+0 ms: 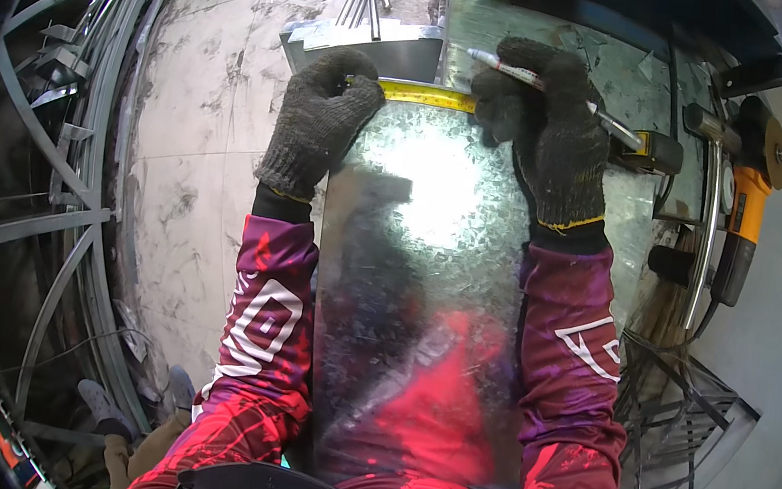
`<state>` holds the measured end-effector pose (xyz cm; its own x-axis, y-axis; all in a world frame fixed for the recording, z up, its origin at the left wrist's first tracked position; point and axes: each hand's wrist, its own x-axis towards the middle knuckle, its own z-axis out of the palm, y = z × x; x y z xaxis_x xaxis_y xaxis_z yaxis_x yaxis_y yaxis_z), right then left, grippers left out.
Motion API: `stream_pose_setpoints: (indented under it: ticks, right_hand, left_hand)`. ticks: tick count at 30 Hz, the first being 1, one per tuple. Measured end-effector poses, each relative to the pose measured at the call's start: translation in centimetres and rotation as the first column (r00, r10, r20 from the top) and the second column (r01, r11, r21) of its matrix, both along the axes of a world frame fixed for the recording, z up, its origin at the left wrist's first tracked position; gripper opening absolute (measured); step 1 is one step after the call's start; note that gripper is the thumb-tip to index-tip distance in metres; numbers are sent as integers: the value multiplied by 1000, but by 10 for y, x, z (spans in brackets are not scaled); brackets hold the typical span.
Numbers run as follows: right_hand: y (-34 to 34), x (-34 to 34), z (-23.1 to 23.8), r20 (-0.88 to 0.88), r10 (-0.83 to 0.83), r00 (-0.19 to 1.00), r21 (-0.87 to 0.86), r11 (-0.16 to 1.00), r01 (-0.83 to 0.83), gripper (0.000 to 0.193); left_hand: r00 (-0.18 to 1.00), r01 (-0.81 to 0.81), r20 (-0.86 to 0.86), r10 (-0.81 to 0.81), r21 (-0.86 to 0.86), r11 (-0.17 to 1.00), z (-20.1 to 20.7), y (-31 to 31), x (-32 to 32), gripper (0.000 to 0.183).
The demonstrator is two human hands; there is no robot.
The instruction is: Measure a metal sheet with a tape measure and mark dimensions with a permanent marker and a square.
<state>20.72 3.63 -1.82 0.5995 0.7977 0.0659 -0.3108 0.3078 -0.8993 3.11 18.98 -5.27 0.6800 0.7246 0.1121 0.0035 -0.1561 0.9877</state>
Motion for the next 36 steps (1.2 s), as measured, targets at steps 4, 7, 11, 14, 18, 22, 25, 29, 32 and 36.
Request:
stream_pose_setpoints:
  ticks: [4, 7, 11, 14, 18, 22, 25, 29, 32, 36]
  right_hand:
    - [2, -10, -4, 42, -22, 999, 21, 1000, 21, 24]
    - [2, -16, -1, 193, -90, 977, -41, 994, 99, 20]
    - [2, -29, 1, 332, -63, 941, -118, 987, 107, 21]
    - [10, -24, -7, 701, 8, 713, -220, 954, 205, 27]
    - [13, -28, -7, 727, -46, 685, -36, 994, 105, 20]
    - [7, -28, -1, 817, 15, 576, -157, 968, 197, 18]
    - [5, -27, 4, 722, 95, 685, -263, 954, 145, 16]
    - [4, -24, -1, 674, 143, 725, -295, 951, 87, 17]
    - [12, -23, 3, 942, -131, 308, 70, 977, 202, 12]
    - [8, -11, 1, 970, -239, -51, 244, 954, 174, 15]
  left_hand:
    - [999, 23, -26, -23, -6, 1000, 3, 2, -2, 11]
    - [1000, 16, -11, -17, -71, 997, 1, 0, -1, 12]
    - [999, 11, 39, -9, -71, 997, 0, -4, 2, 10]
    - [1000, -3, 7, 3, 8, 1000, 3, -3, 1, 10]
    - [1000, -10, 12, 9, 29, 1000, 1, -3, 0, 9]
    - [1000, -10, -6, 11, 36, 999, 2, -4, 1, 9]
    - [999, -6, -37, 7, 32, 999, 1, -3, 1, 9]
    - [999, -27, -14, 28, 88, 996, 0, -2, 3, 10]
    - [999, -33, -6, 34, 80, 996, 0, -4, 5, 11]
    - [997, 15, -74, -9, 76, 997, 3, 0, 0, 12]
